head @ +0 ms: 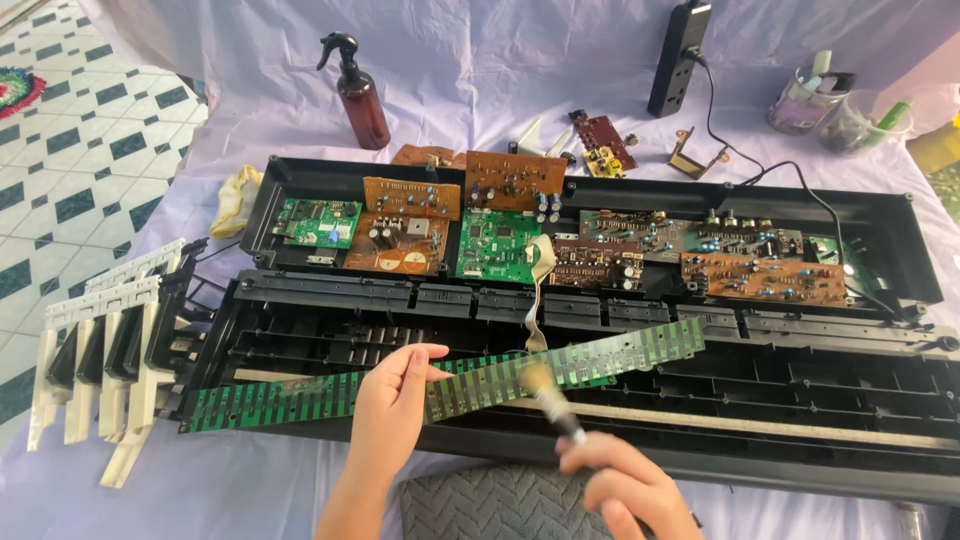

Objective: The person cleans a long, flexible circuit board by brushing it with a paintbrush. They then use a soldering iron to apply heat to the ribbon cable connector on the board. The task is performed on a workbench covered with a white sheet.

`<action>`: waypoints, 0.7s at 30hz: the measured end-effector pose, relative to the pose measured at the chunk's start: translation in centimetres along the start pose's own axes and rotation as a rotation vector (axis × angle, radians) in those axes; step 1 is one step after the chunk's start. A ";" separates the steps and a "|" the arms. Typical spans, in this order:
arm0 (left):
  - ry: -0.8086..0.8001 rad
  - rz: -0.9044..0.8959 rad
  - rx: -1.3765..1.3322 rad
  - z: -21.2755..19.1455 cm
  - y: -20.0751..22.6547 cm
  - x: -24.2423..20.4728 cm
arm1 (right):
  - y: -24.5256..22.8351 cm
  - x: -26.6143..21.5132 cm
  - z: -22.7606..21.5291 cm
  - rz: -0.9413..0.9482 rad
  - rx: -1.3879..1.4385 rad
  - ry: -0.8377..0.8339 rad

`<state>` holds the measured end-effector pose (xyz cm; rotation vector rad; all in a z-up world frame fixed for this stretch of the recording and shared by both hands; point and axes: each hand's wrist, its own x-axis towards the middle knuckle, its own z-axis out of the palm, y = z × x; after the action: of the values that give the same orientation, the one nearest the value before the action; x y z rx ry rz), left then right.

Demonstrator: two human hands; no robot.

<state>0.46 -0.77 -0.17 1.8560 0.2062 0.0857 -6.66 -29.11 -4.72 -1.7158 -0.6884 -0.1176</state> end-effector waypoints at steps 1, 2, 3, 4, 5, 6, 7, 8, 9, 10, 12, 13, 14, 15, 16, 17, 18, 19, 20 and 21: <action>-0.002 0.000 0.000 -0.1 -0.2 0.0 | -0.1 -0.4 -0.1 0.001 -0.001 0.001; -0.016 -0.020 -0.026 -0.1 -0.3 0.0 | -0.2 -0.9 -0.2 -0.025 0.092 -0.003; -0.026 -0.033 -0.055 -0.2 -0.4 0.2 | -0.1 -1.1 -0.3 -0.059 0.181 -0.008; -0.025 -0.026 -0.058 -0.1 -0.2 0.3 | 0.0 -0.4 -0.4 -0.066 0.177 -0.009; -0.020 -0.035 -0.056 -0.1 -0.1 0.2 | 0.0 -0.1 -0.2 -0.031 0.027 0.073; -0.014 -0.044 -0.055 -0.1 0.0 0.1 | 0.0 0.2 0.0 0.006 -0.124 0.153; -0.017 -0.044 -0.054 -0.1 0.0 0.1 | -0.1 0.0 -0.4 0.007 -0.124 0.155; -0.015 -0.050 -0.050 -0.1 -0.1 0.1 | -0.3 -0.1 -0.7 -0.010 0.083 0.068; -0.009 -0.053 -0.050 -0.1 -0.2 0.1 | -0.3 -0.1 -1.2 -0.029 0.289 -0.024; -0.007 -0.051 -0.053 -0.1 -0.1 0.2 | -0.6 0.0 -1.0 -0.031 0.287 -0.026; -0.013 -0.015 -0.039 -0.1 0.1 0.0 | -1.4 0.0 -0.5 -0.042 -0.013 0.213; -0.017 -0.015 -0.041 -0.1 0.0 0.0 | -1.2 0.1 -0.8 -0.039 -0.016 0.214; -0.006 -0.020 -0.043 -0.1 -0.1 -0.1 | -1.0 0.2 -1.2 -0.014 0.052 0.122; 0.006 -0.019 -0.046 0.0 0.0 0.1 | -0.7 0.5 -1.7 0.008 0.117 0.030; 0.003 -0.016 -0.049 0.0 -0.1 0.0 | -0.8 0.3 -1.5 0.007 0.112 0.032; -0.005 0.004 -0.040 0.0 -0.1 0.0 | -0.9 0.2 -1.2 -0.051 0.228 0.074; -0.012 0.023 -0.031 -0.1 -0.1 -0.1 | -1.0 0.0 -1.0 -0.110 0.343 0.115; -0.016 0.026 -0.034 0.0 -0.1 -0.1 | -1.0 0.3 -1.1 -0.111 0.338 0.118; -0.008 -0.004 -0.039 0.0 0.0 -0.2 | -1.0 0.5 -1.1 -0.043 0.168 0.147; 0.002 -0.034 -0.044 0.0 0.0 -0.1 | -1.0 0.9 -1.3 0.024 -0.002 0.174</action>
<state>0.32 -0.78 -0.15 1.8078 0.2354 0.0684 -6.08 -29.81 -3.09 -1.6921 -0.5392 -0.2480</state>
